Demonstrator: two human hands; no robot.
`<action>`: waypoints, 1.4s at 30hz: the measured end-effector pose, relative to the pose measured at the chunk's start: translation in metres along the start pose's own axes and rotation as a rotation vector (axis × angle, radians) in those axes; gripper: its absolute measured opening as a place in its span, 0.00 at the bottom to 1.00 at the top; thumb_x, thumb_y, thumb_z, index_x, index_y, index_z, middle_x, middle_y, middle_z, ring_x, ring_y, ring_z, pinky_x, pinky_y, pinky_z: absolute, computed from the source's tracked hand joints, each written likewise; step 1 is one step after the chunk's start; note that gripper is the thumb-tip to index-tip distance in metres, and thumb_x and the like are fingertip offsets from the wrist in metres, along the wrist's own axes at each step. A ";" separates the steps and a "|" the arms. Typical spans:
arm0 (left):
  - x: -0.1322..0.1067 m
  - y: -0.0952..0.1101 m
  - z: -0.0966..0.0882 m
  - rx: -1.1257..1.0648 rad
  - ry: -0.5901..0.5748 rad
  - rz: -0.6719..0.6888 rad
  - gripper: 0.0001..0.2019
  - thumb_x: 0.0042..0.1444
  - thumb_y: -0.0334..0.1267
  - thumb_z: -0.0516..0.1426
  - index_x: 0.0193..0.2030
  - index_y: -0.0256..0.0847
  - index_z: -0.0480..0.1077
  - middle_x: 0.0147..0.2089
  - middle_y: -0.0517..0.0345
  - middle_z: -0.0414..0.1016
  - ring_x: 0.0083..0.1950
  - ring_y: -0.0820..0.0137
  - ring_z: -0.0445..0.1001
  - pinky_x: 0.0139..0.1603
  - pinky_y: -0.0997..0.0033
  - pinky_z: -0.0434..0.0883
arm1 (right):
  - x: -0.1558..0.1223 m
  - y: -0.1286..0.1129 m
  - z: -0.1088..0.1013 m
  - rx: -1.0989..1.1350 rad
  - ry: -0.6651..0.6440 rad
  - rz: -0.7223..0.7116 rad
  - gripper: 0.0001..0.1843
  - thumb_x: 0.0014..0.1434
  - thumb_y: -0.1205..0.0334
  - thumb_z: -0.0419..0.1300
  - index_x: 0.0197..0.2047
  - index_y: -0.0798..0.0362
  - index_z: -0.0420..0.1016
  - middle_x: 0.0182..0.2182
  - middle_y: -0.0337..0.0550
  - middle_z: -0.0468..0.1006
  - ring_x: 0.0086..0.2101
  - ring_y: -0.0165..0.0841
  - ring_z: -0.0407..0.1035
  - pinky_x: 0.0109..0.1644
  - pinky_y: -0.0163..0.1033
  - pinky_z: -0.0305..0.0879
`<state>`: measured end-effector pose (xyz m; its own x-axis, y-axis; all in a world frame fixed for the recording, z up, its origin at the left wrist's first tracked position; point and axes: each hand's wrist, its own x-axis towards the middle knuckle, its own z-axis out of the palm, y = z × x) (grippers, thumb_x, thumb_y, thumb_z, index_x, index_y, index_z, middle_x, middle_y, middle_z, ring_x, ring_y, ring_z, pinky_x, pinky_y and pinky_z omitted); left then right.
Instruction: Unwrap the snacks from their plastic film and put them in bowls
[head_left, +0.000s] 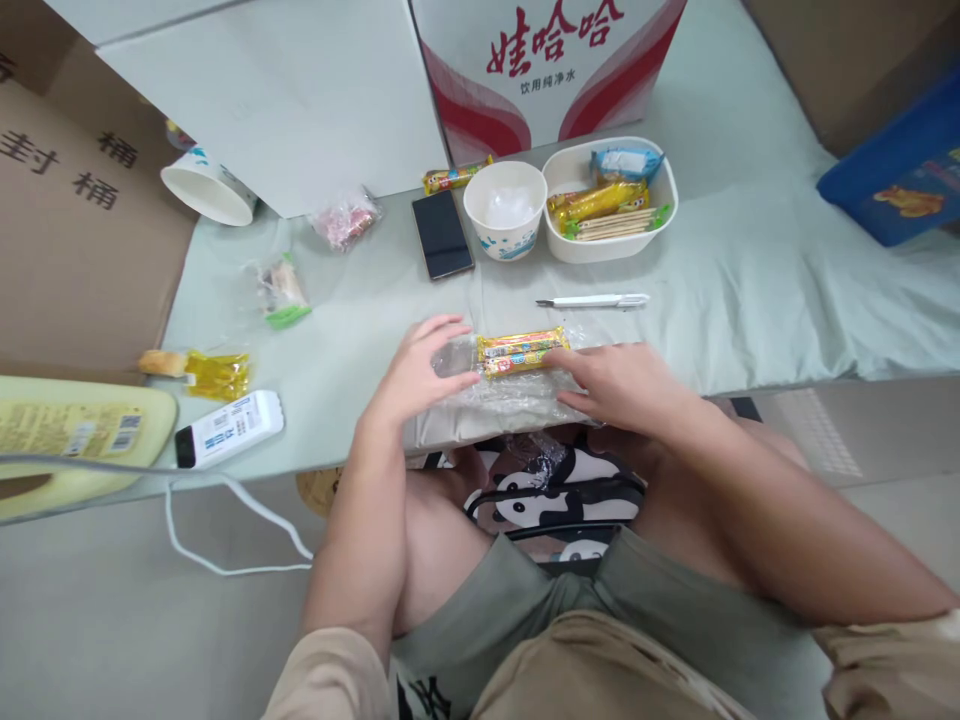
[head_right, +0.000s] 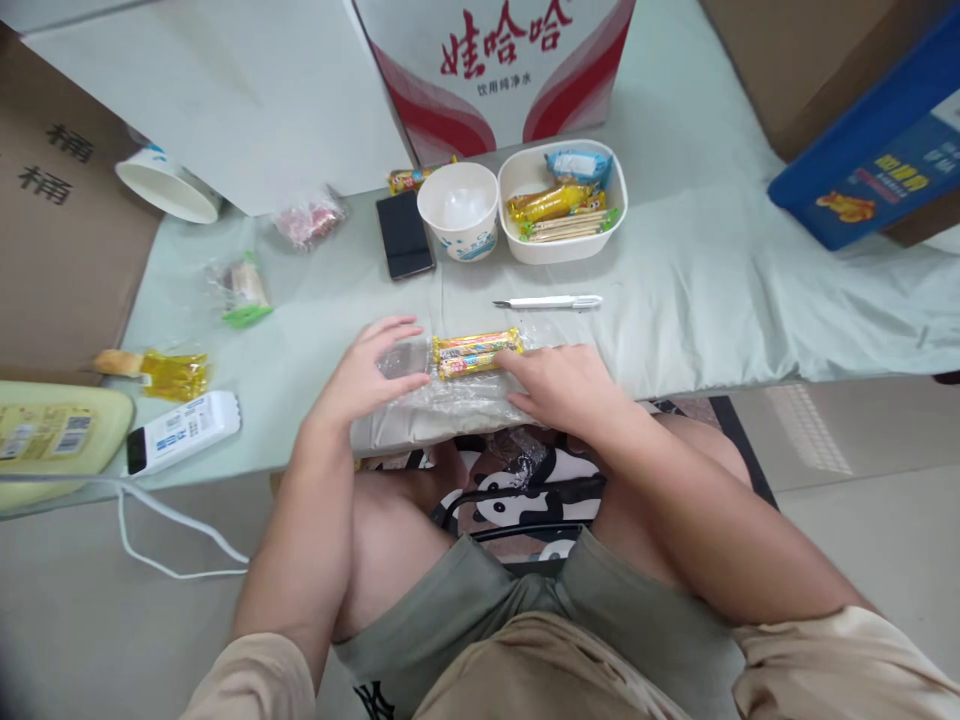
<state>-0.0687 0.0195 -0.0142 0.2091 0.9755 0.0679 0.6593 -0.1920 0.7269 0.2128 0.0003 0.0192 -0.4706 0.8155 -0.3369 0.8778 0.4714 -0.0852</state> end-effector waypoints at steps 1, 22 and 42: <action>0.001 0.003 0.003 0.017 -0.077 0.031 0.22 0.45 0.42 0.70 0.49 0.44 0.81 0.62 0.51 0.77 0.64 0.58 0.73 0.68 0.55 0.68 | 0.000 0.000 0.002 0.001 0.041 0.003 0.23 0.67 0.55 0.55 0.63 0.46 0.70 0.44 0.48 0.83 0.35 0.41 0.75 0.33 0.40 0.51; 0.015 0.032 0.035 -0.846 -0.045 -0.682 0.11 0.60 0.44 0.60 0.32 0.42 0.65 0.29 0.59 0.74 0.23 0.73 0.71 0.21 0.74 0.65 | 0.034 -0.010 0.036 0.091 0.500 -0.292 0.22 0.65 0.68 0.56 0.61 0.50 0.74 0.54 0.50 0.79 0.55 0.45 0.68 0.54 0.47 0.61; 0.027 -0.012 0.024 -0.322 0.111 -0.489 0.11 0.64 0.40 0.50 0.30 0.43 0.65 0.26 0.62 0.74 0.22 0.71 0.68 0.27 0.72 0.63 | 0.053 -0.005 -0.019 -0.156 0.230 -0.438 0.11 0.58 0.66 0.62 0.46 0.53 0.74 0.47 0.50 0.81 0.52 0.45 0.71 0.57 0.49 0.59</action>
<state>-0.0535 0.0461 -0.0376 -0.1519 0.9512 -0.2684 0.4041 0.3076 0.8614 0.1816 0.0469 0.0193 -0.8140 0.5746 -0.0845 0.5782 0.8155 -0.0250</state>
